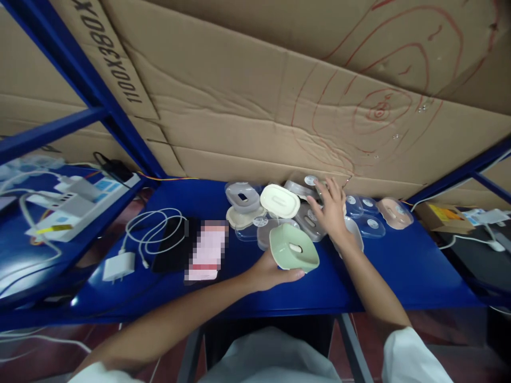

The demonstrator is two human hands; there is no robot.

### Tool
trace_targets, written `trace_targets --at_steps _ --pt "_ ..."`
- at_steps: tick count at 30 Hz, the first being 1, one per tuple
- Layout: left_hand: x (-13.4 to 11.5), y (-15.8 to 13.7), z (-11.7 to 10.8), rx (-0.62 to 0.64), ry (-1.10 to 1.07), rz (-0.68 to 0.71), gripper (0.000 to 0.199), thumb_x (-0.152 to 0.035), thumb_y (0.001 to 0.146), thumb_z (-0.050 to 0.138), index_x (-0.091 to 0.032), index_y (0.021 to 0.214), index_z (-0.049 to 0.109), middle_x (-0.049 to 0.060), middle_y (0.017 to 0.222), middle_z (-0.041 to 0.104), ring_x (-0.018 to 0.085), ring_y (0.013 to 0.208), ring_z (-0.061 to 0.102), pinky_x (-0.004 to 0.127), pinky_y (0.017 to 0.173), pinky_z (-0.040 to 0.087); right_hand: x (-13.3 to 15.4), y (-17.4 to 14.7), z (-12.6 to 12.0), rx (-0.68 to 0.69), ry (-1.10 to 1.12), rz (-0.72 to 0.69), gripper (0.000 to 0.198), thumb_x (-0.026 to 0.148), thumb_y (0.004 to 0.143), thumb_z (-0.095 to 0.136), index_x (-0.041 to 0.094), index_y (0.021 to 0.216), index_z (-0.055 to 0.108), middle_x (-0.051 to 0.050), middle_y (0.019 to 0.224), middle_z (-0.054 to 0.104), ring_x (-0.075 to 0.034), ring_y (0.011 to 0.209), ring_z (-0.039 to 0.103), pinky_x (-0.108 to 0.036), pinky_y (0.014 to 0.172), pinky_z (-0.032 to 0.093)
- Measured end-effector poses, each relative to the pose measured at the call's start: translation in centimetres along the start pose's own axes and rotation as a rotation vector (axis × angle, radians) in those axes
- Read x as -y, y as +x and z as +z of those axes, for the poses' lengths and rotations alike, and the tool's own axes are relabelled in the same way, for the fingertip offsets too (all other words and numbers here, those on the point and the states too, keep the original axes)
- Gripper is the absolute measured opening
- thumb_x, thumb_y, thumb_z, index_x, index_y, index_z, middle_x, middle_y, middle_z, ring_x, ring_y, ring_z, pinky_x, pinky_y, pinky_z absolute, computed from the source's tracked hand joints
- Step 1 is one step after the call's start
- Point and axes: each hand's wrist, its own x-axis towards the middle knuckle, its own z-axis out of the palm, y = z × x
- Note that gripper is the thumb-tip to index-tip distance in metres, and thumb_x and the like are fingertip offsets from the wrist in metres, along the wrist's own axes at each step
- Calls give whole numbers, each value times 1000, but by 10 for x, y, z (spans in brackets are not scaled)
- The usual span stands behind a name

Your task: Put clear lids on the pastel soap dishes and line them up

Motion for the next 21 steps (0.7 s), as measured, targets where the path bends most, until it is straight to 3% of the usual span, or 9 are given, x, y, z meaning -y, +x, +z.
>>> trace_targets --at_steps 1,3,6,9,13,16,19,21 --pt "-3 2 0 -29 -12 22 60 -51 86 91 -18 131 70 14 127 76 32 121 71 49 114 53 5 -1 -2 -19 17 11 53 60 107 57 26 146 68 -17 164 55 -41 160 42 -73 128 30" --pt "-9 6 0 -102 -41 75 63 -50 84 93 -19 133 69 14 130 76 33 124 71 49 115 53 18 -10 -10 7 188 -29 47 57 111 51 29 143 70 -14 156 64 -36 152 53 -66 127 38" --pt "-17 14 -3 -230 -94 147 71 -51 80 95 -20 138 67 15 139 73 35 131 68 51 118 51 43 -30 -23 299 544 -182 53 63 112 43 31 144 70 -10 137 76 -30 131 71 -52 114 55" --pt "-20 21 -9 -314 -113 171 69 -52 80 95 -21 136 68 14 139 74 35 134 68 50 118 52 62 -43 -24 477 584 -243 51 62 108 56 31 147 70 -10 137 76 -30 127 73 -49 109 59" --pt "-16 22 -13 -316 -117 122 63 -51 80 96 -19 128 70 13 128 79 35 124 73 49 110 58 63 -49 -16 404 597 -161 40 52 110 58 27 133 77 -10 121 80 -29 111 76 -47 98 62" --pt "-19 18 -10 -294 -91 113 68 -52 79 96 -19 131 68 14 130 78 36 125 74 49 110 59 54 -48 -19 217 588 -55 42 55 112 50 26 123 79 -6 102 80 -27 91 75 -43 83 62" --pt "-33 18 -15 -356 -24 99 73 -50 75 98 -19 134 68 14 130 79 36 129 71 49 112 59 49 -33 -24 56 377 -70 39 55 111 53 30 129 76 -8 115 81 -31 107 74 -47 96 57" --pt "-47 22 -29 -478 -15 74 69 -54 76 96 -19 129 71 13 125 80 36 126 72 48 107 62 48 -14 -22 112 183 -154 39 53 110 54 31 135 74 -9 127 80 -33 120 71 -52 110 48"
